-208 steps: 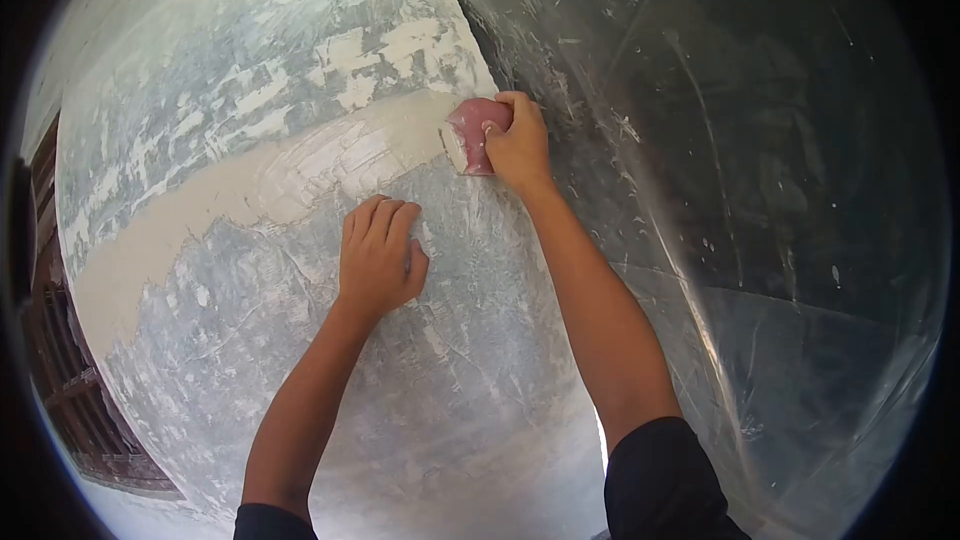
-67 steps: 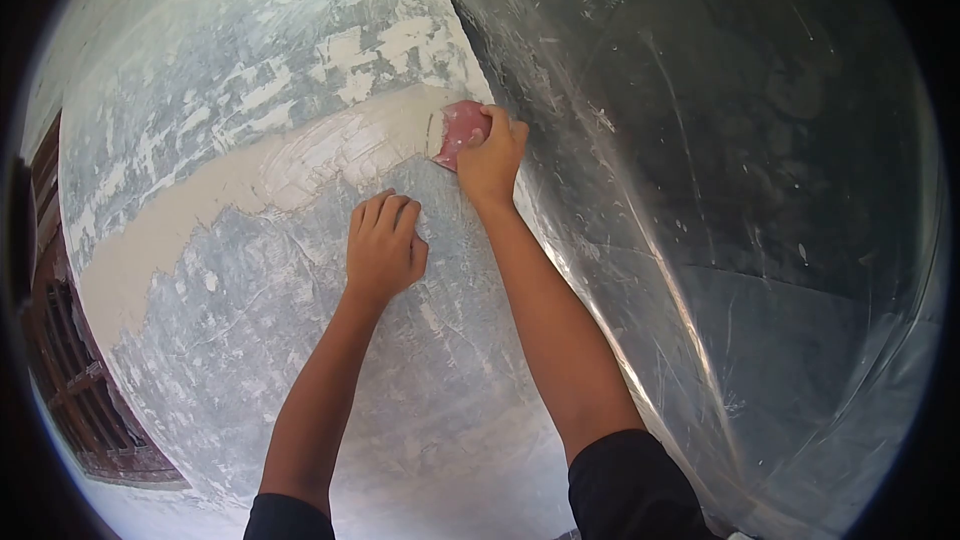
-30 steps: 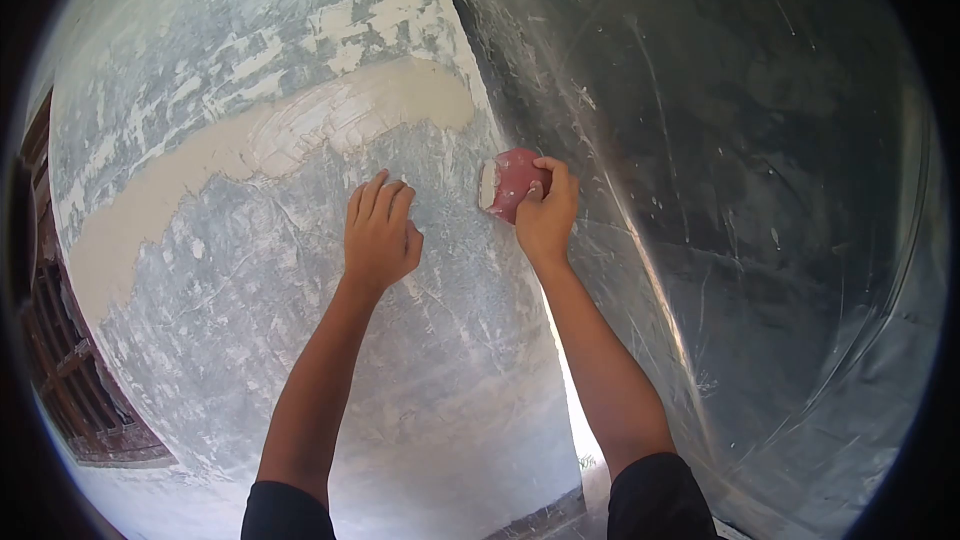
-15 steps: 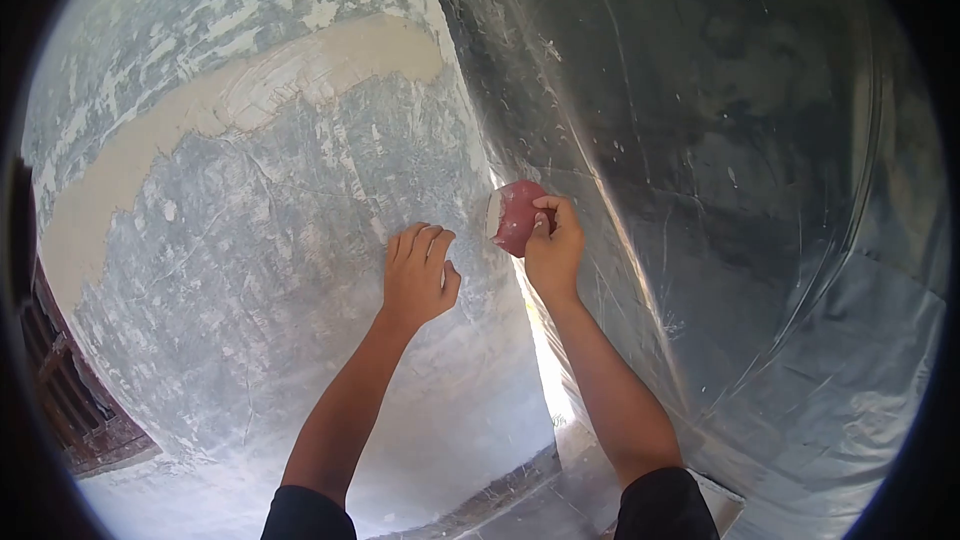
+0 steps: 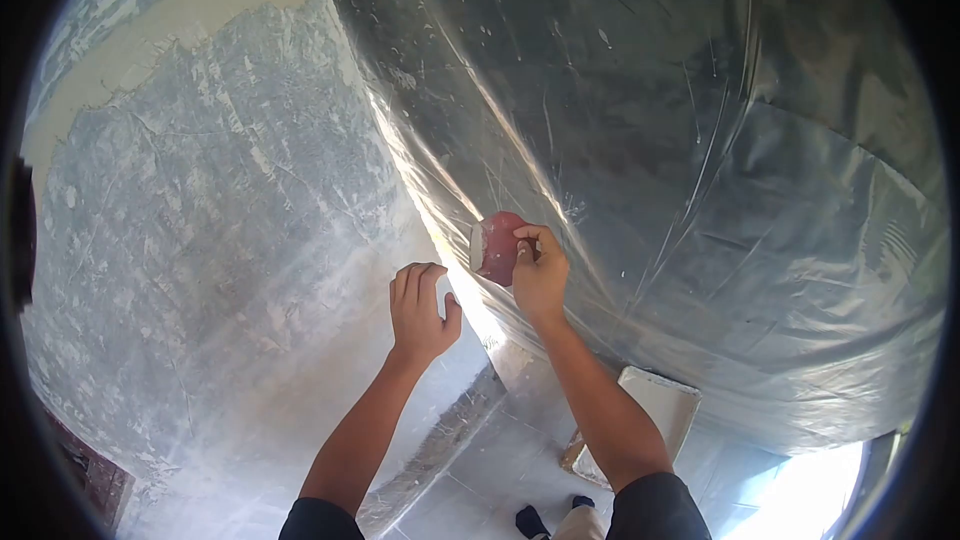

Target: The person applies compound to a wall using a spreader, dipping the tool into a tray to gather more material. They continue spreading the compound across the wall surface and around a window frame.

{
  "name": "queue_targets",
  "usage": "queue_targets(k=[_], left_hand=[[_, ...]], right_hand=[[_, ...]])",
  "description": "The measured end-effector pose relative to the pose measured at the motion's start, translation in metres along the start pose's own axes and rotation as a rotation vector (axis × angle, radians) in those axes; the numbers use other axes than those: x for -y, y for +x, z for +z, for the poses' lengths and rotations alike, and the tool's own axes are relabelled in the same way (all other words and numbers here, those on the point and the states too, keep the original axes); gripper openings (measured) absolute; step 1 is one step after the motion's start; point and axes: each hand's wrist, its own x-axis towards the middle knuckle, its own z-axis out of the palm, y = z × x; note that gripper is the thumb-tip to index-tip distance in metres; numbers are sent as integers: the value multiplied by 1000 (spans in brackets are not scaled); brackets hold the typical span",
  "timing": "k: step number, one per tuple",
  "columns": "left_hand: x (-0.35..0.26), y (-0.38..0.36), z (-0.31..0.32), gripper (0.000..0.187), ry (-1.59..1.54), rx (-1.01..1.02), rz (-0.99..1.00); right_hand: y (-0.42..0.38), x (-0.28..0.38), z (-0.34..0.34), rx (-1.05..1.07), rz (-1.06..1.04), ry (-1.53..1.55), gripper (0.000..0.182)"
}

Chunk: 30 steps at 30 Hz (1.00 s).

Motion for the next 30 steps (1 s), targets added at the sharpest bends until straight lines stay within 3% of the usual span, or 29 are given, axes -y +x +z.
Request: queue_targets(k=[13,16,20,30], left_hand=[[-159,-195,118,38,-209,324,-399],[-201,-238,131,38,-231,449,-498],[-248,-289,139,38,-278,566,-651],[-298,-403,141,39,-331,762,-859]], right_hand=[[-102,-125,-191,42,350,-388,15],[-129,-157,-239,23,288,-438,17],[-166,-180,-294,97,384,-503,18],[-259,-229,-349,299,582,-581,25]])
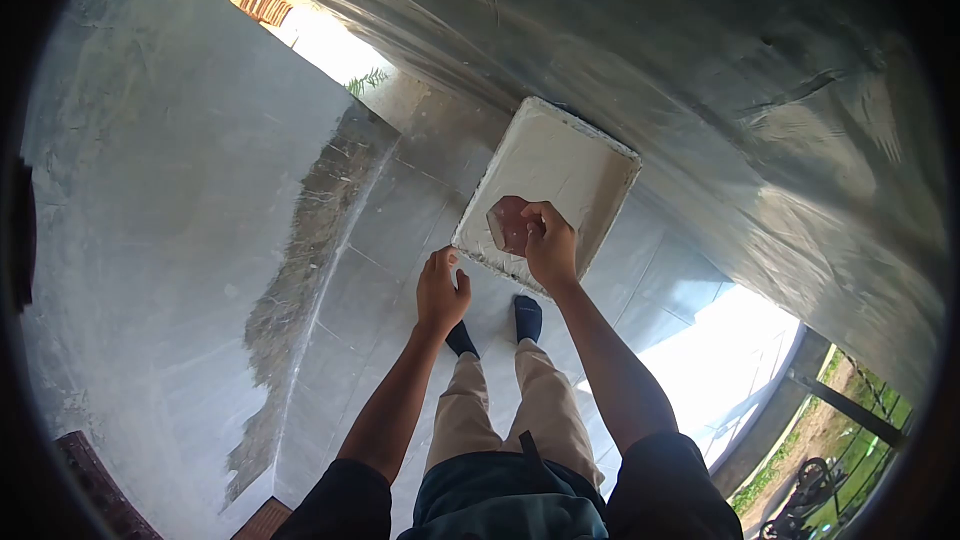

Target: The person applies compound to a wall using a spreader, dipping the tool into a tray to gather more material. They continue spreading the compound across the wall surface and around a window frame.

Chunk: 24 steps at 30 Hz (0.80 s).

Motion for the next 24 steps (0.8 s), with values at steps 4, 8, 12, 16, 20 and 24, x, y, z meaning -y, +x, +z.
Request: queue_targets(k=[4,8,12,16,20,24], left_hand=[[15,-19,19,37,-25,14,-56],[30,-34,45,39,-157,48,-179],[32,-37,67,43,-351,173,-470],[40,-39,91,53,-715,269,-691],[37,-36,103,70,-1099,253,-838],[27,-33,98,76,-1271,195,-847]], right_hand=[[-14,-25,6,57,-115,-56,22],[-22,-46,9,77,-163,-96,21],[-26,-64,6,134,-195,-182,27],[-34,-66,9,111,-59,-150,31],[-30,-76,10,112,-185,-199,29],[-25,-85,17,197,-286,-185,34]])
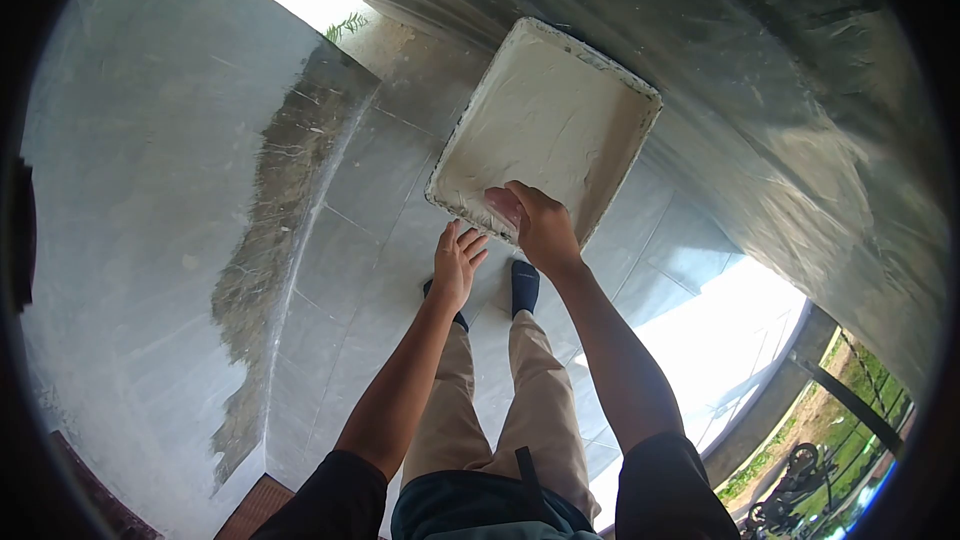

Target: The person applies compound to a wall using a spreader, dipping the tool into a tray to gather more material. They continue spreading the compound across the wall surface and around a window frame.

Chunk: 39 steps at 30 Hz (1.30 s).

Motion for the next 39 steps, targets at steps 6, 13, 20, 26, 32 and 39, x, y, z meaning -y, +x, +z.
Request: queue_targets(k=[6,13,20,26,32,39], left_hand=[[-5,-5,4,78,-125,-8,-10],[-8,-5,3,77,-138,8,-6],[-4,-1,-1,76,-195,2,-3],[-5,-6,5,75,-193,-17,8],[-5,-5,5,76,-177,-21,2],[-1,-2,-2,77,-152,-23,5]], right_hand=[[4,0,8,34,-109,-63,40],[9,-1,15,33,-156,-102,41],[29,-15,10,120,-92,-82,37],[26,-25,6,187,-4,-25,37],[35,-21,12,212,1,5,36],[43,-28,11,326,151,62,39]])
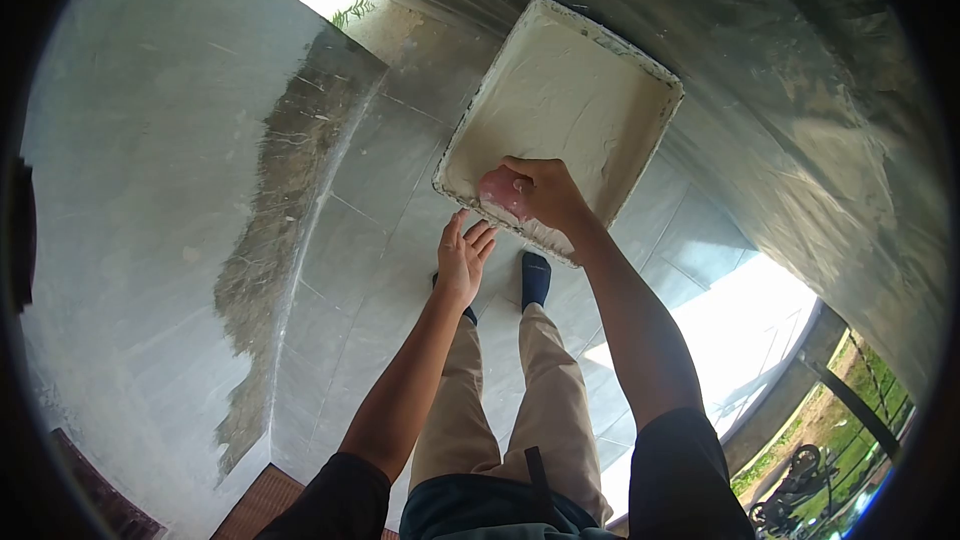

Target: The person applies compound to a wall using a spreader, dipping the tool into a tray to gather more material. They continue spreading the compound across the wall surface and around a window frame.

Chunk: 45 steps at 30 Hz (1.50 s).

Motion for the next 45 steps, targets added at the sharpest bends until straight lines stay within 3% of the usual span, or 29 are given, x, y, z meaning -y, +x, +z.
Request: queue_targets(k=[7,17,21,23,27,31,36,45], left_hand=[[-3,1,-4,74,39,1,-10],[-8,9,-20,73,243,1,2],[-7,14,-26,71,279,-21,44],[-10,14,-25,65,392,-117,147],[-34,10,-13,47,554,-276,385],[-72,1,5,43,663,-263,637],[-156,-24,44,41,1057,-247,1073],[-336,-127,97,55,1264,-351,1569]], right_hand=[[9,2,-14,140,147,35,42],[16,-17,-19,129,73,49,43],[10,-10,-28,116,169,182,43],[9,-6,-34,94,188,232,45],[11,7,-45,34,182,653,46],[19,48,-69,3,103,979,40],[34,120,-107,42,-57,1063,35],[56,295,-153,208,-322,1191,29]])
